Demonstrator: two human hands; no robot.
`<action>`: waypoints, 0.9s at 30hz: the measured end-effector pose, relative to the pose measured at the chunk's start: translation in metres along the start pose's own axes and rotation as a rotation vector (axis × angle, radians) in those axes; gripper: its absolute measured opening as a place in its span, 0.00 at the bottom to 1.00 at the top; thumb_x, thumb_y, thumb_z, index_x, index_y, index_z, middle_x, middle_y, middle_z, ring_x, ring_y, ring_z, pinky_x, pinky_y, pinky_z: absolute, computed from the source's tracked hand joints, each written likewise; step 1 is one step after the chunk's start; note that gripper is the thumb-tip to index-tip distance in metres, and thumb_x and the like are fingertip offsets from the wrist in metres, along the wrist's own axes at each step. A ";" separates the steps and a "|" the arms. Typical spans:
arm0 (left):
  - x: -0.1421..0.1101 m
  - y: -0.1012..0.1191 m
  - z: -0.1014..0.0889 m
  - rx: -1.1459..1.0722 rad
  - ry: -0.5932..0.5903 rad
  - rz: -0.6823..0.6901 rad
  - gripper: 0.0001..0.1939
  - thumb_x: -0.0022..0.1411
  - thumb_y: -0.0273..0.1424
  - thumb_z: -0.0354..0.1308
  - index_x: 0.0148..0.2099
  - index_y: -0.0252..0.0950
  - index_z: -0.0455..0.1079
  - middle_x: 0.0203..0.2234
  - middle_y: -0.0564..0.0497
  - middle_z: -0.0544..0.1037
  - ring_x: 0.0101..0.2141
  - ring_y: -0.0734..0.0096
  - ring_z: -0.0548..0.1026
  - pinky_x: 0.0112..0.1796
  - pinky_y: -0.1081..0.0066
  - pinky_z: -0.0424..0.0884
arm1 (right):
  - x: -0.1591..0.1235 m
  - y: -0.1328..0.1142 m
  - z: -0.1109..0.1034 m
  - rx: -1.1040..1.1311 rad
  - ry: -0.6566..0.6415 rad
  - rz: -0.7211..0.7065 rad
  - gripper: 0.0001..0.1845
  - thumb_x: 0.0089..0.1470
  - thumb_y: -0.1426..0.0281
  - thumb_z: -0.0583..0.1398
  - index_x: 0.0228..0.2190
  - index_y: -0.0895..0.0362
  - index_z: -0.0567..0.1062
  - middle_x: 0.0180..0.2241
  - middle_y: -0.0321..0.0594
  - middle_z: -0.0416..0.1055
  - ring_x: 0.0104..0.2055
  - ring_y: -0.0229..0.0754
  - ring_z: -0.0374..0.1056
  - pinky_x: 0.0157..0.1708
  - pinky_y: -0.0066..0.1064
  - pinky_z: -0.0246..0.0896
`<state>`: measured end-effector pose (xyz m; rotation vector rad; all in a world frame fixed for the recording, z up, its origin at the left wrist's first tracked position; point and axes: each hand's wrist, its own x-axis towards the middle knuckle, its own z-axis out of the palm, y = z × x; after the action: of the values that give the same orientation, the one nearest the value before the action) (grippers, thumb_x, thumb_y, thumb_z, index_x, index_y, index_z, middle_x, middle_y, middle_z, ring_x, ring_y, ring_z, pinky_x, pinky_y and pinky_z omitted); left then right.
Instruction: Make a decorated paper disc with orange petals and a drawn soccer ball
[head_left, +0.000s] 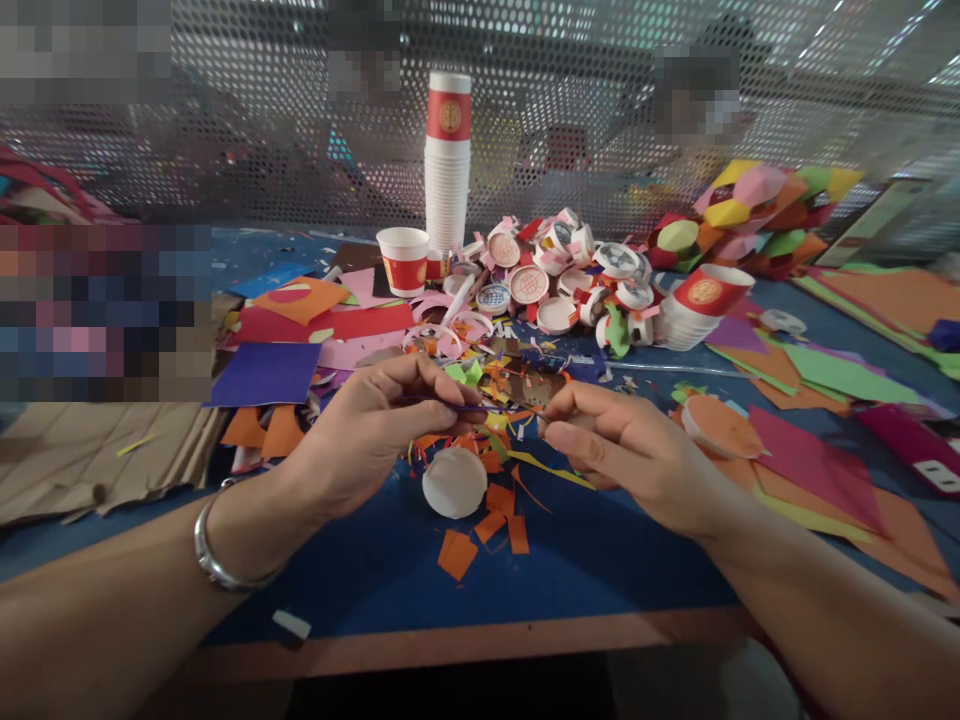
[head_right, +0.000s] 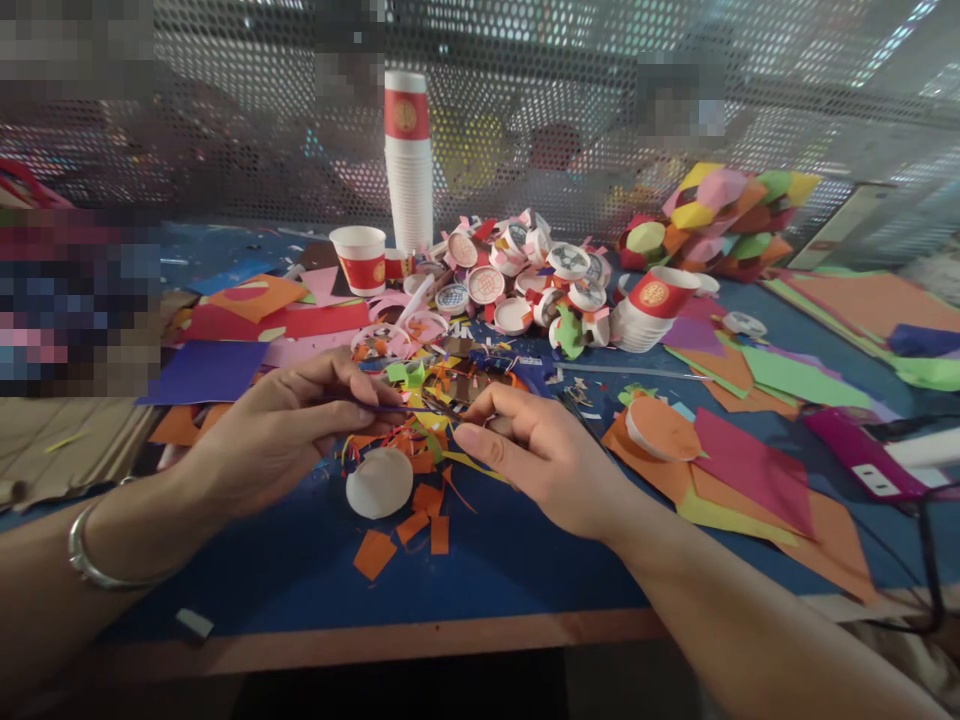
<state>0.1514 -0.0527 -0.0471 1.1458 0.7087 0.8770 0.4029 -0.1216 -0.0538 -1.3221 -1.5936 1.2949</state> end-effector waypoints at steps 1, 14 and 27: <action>0.000 0.002 -0.001 0.021 -0.019 0.046 0.05 0.57 0.21 0.70 0.33 0.35 0.78 0.34 0.51 0.85 0.38 0.73 0.83 0.42 0.78 0.79 | 0.000 0.000 0.000 0.020 -0.004 0.002 0.22 0.65 0.48 0.61 0.37 0.54 0.70 0.19 0.23 0.53 0.20 0.29 0.45 0.19 0.25 0.38; -0.002 0.009 -0.001 0.550 -0.077 0.407 0.05 0.60 0.25 0.69 0.36 0.36 0.75 0.37 0.49 0.83 0.38 0.69 0.81 0.36 0.72 0.78 | -0.001 -0.001 -0.001 0.201 0.026 0.055 0.21 0.62 0.49 0.65 0.36 0.54 0.70 0.21 0.24 0.51 0.20 0.27 0.43 0.17 0.23 0.36; 0.002 0.014 -0.011 0.656 -0.178 0.521 0.07 0.61 0.21 0.67 0.39 0.37 0.74 0.37 0.50 0.83 0.39 0.69 0.82 0.39 0.72 0.80 | 0.000 -0.002 -0.003 0.147 0.012 0.072 0.22 0.62 0.48 0.64 0.37 0.55 0.71 0.19 0.23 0.50 0.19 0.28 0.42 0.17 0.24 0.34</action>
<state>0.1397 -0.0438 -0.0363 2.0315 0.5687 0.9814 0.4049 -0.1207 -0.0515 -1.3032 -1.4248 1.4165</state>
